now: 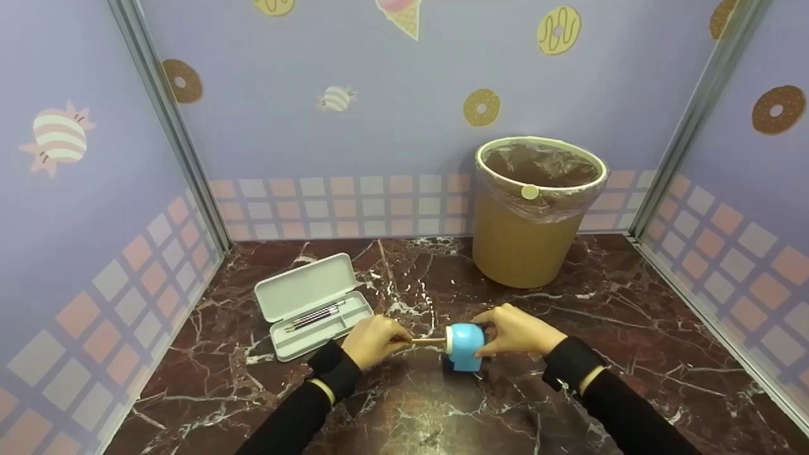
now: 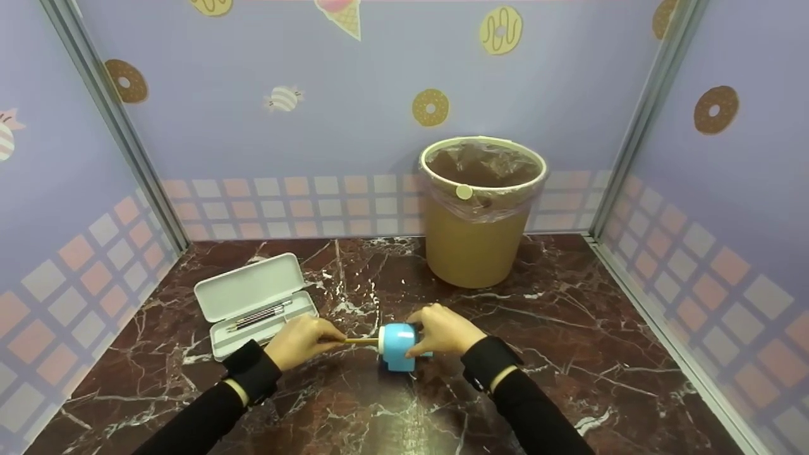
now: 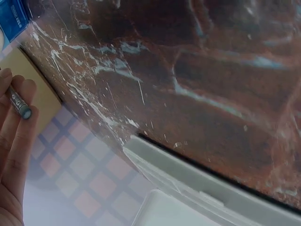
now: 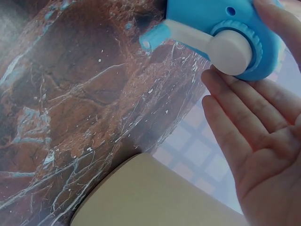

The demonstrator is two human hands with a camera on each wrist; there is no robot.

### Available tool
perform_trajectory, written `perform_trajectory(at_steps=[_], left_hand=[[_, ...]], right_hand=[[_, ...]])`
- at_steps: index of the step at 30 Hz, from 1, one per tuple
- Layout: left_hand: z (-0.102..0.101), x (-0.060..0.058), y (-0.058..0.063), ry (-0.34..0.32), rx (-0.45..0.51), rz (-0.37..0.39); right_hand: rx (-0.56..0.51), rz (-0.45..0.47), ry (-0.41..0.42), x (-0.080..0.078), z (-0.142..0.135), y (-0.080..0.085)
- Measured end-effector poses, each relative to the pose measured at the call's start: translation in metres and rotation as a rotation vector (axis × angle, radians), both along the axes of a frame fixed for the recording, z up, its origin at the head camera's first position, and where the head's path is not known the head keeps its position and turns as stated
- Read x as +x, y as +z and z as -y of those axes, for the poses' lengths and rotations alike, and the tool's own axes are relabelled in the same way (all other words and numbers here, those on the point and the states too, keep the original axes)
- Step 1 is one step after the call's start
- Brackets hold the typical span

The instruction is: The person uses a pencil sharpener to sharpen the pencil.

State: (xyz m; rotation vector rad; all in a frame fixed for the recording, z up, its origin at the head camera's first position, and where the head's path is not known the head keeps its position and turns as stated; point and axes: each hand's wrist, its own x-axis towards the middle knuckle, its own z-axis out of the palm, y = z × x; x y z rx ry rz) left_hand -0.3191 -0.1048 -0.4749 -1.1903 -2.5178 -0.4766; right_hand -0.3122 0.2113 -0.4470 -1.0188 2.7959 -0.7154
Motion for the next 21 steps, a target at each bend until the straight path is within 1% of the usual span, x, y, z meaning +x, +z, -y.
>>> perform_trajectory(at_steps=[5,16,21], left_hand=[[-0.0012,0.0003,0.0007,-0.001,0.004,0.013],[-0.0037,0.003,0.0022,-0.006,0.002,0.03],[-0.0046,0.0033,0.0022,-0.013,-0.002,0.0]], right_hand=[[0.004,-0.005,-0.015,-0.0013,0.001,-0.0006],[0.02,-0.022,-0.018,-0.0005,0.0019,-0.0028],[0.028,-0.033,-0.01,-0.0001,0.0015,-0.0012]])
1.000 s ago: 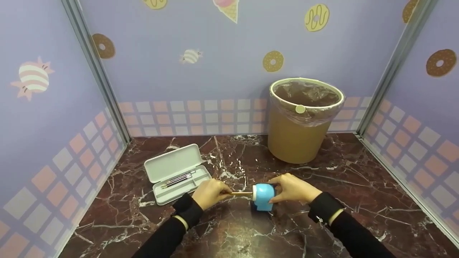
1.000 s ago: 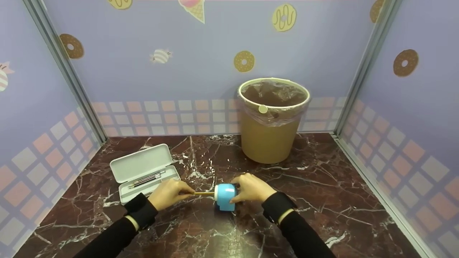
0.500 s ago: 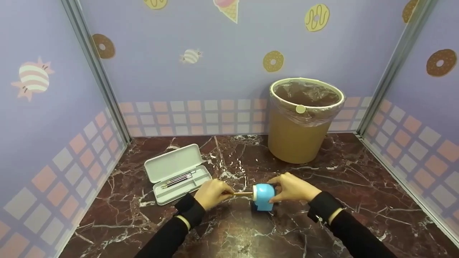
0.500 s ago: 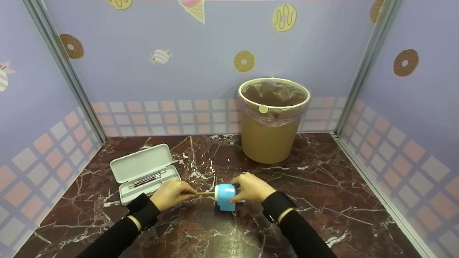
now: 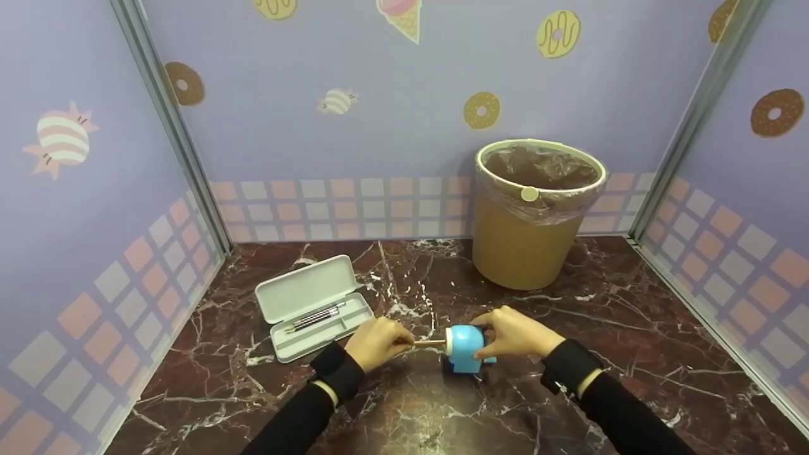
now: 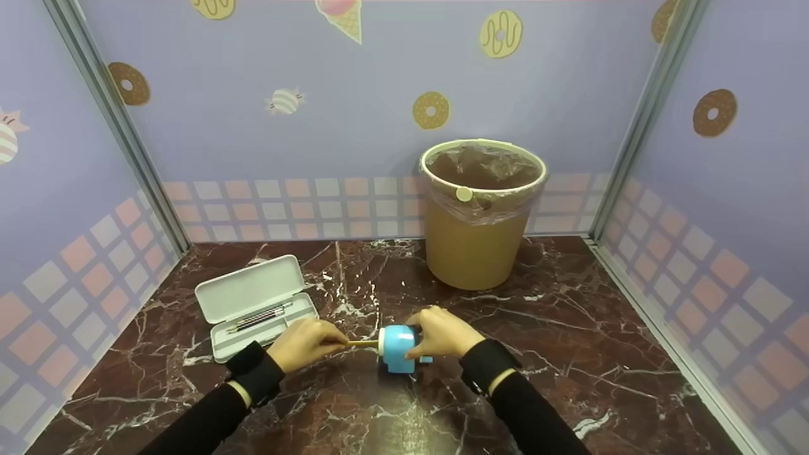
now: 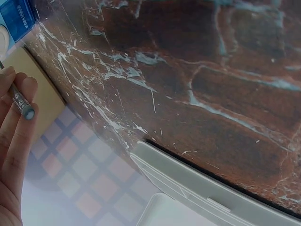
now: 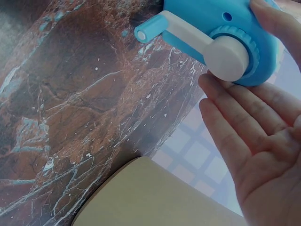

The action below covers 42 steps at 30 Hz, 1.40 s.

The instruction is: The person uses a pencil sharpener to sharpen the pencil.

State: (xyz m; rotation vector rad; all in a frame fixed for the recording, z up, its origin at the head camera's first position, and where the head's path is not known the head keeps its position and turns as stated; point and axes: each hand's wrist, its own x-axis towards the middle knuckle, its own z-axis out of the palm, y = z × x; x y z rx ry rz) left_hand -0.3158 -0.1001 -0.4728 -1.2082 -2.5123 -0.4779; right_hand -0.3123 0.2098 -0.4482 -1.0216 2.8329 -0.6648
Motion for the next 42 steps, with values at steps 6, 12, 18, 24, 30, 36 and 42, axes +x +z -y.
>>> perform_trajectory(at_steps=[6,12,18,24,30,36,42], left_hand=[[-0.003,0.0,0.001,-0.001,-0.01,-0.016],[-0.005,-0.001,0.001,-0.005,-0.018,-0.021],[-0.007,-0.002,0.0,-0.02,-0.003,-0.033],[-0.012,-0.002,0.001,-0.018,-0.008,-0.009],[-0.014,-0.001,0.0,-0.02,-0.008,-0.023],[-0.018,-0.001,0.0,0.0,-0.017,-0.039],[-0.021,0.0,0.001,-0.009,-0.024,-0.036]], right_hand=[[0.013,0.009,0.007,0.0,0.001,0.004],[0.03,0.0,-0.006,0.0,0.003,0.004],[0.025,0.008,-0.006,0.001,0.003,0.004],[0.034,-0.007,0.001,0.001,0.004,0.004],[0.042,-0.004,-0.005,0.001,0.005,0.005],[0.066,-0.018,-0.009,0.001,0.007,0.006],[0.07,-0.027,0.001,0.001,0.008,0.006]])
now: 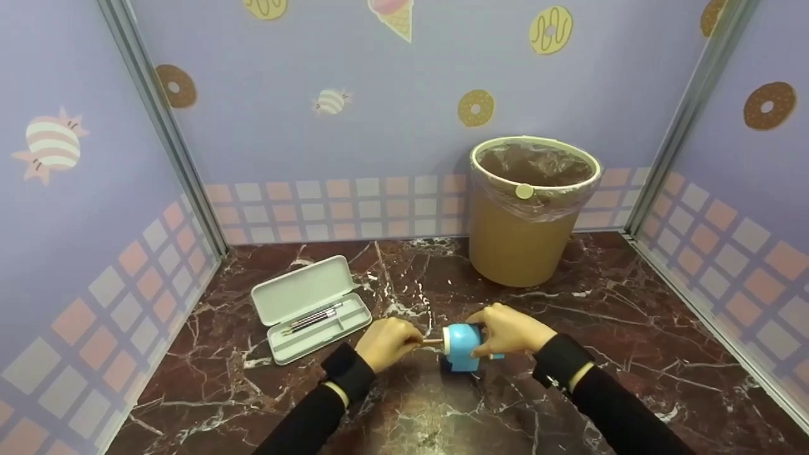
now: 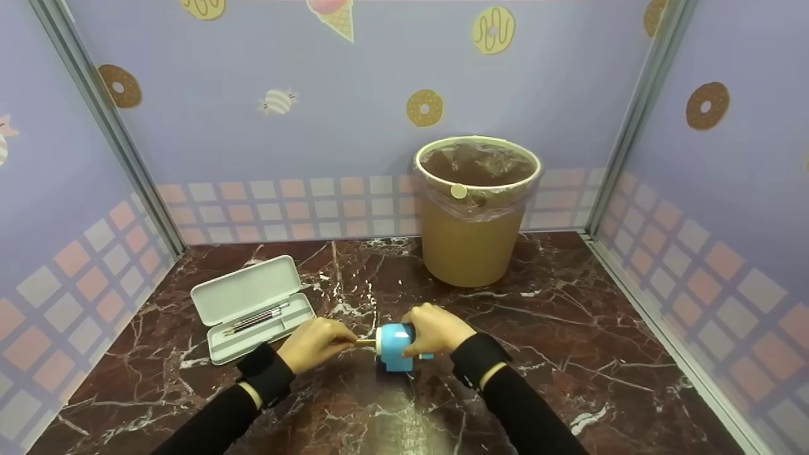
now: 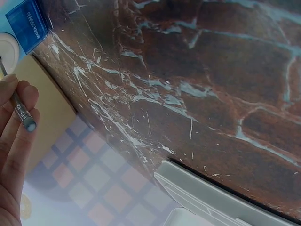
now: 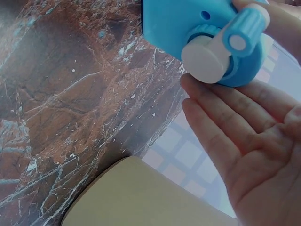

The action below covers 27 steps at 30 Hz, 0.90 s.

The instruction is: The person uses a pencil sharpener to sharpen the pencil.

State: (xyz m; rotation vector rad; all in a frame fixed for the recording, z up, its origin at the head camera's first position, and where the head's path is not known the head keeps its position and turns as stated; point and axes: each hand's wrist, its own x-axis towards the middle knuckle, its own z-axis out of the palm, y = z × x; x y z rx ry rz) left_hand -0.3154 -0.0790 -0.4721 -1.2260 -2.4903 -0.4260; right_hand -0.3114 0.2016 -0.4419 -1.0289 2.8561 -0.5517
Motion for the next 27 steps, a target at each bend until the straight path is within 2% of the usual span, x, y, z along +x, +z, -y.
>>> perform_trajectory(at_steps=[12,23,27], left_hand=[[-0.0005,0.0003,-0.0017,-0.005,0.015,0.004],[-0.0016,-0.0011,-0.0061,-0.025,0.028,-0.055],[-0.0008,-0.0006,-0.0067,-0.024,0.026,-0.042]], right_hand=[[-0.016,0.001,0.013,-0.0013,0.0012,0.0],[-0.014,0.003,0.016,-0.001,0.0017,0.0004],[-0.01,0.002,0.006,-0.0005,0.003,-0.0002]])
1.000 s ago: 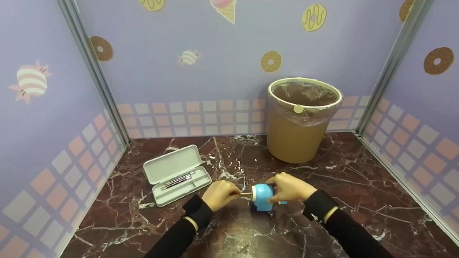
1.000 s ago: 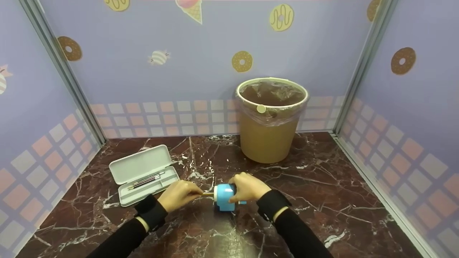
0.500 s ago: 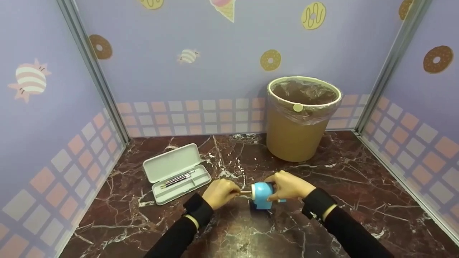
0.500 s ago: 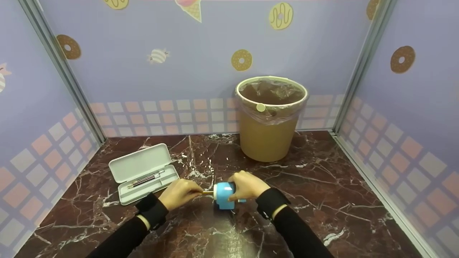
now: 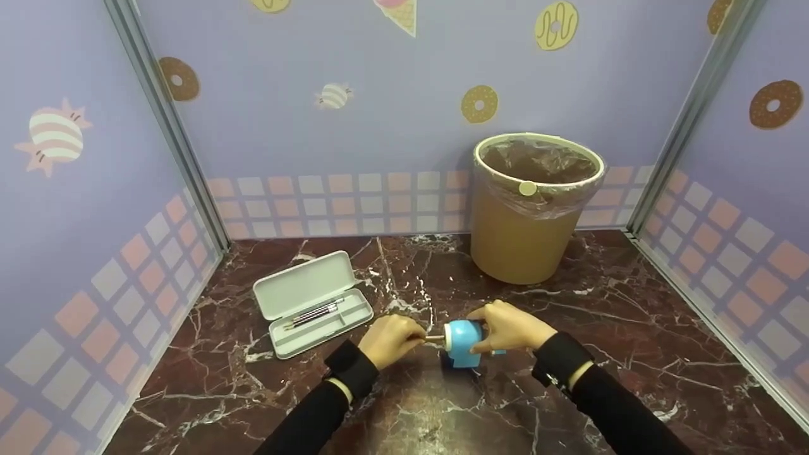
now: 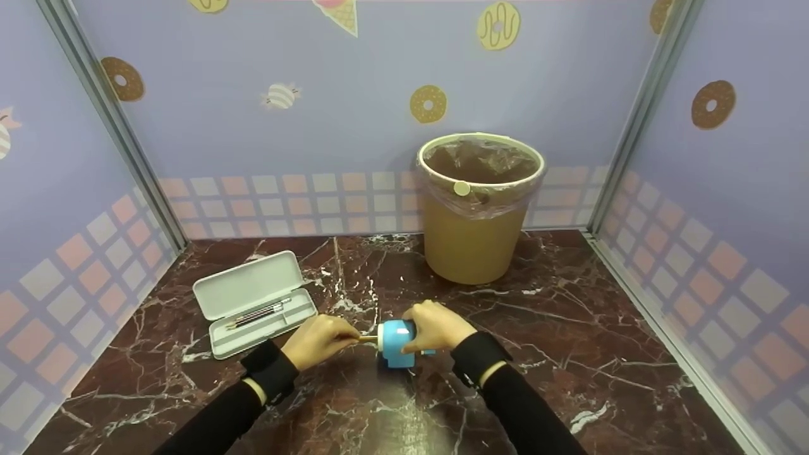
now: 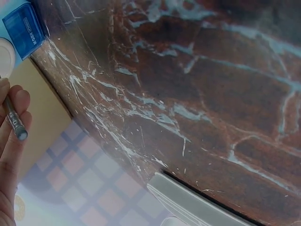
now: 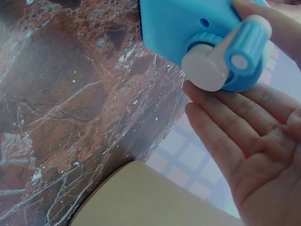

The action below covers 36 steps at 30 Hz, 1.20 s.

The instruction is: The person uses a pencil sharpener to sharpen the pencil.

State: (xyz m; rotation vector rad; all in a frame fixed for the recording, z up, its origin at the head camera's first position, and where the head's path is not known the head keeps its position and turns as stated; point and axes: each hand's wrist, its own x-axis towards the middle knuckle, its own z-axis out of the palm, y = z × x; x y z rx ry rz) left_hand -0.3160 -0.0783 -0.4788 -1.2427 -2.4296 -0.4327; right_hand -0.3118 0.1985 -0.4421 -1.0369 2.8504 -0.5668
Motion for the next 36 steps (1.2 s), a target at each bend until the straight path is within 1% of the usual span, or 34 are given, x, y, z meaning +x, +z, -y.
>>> perform_trajectory(at_steps=[7,13,16,19,24,26,31,36], left_hand=[[-0.001,-0.001,0.003,0.01,-0.035,0.01],[-0.003,0.0,0.007,0.058,-0.045,0.085],[-0.006,0.0,0.011,0.082,-0.043,0.101],[-0.014,0.001,0.014,0.097,-0.049,0.11],[-0.034,0.002,0.016,0.117,-0.1,0.109],[-0.042,0.002,0.015,0.121,-0.123,0.114],[-0.06,0.002,0.011,0.134,-0.164,0.136],[-0.072,0.0,0.006,0.154,-0.179,0.119]], right_hand=[[-0.007,-0.006,-0.001,0.002,-0.002,-0.002],[-0.002,-0.017,0.001,0.002,-0.005,-0.005],[-0.01,-0.013,0.002,0.001,-0.005,-0.005],[-0.011,-0.012,0.009,0.001,-0.004,-0.004],[-0.031,0.012,0.011,0.001,-0.004,-0.002],[-0.037,0.017,0.014,0.001,-0.004,-0.002],[-0.035,-0.008,0.032,0.002,-0.004,-0.002],[-0.037,-0.008,0.027,0.001,-0.004,-0.003]])
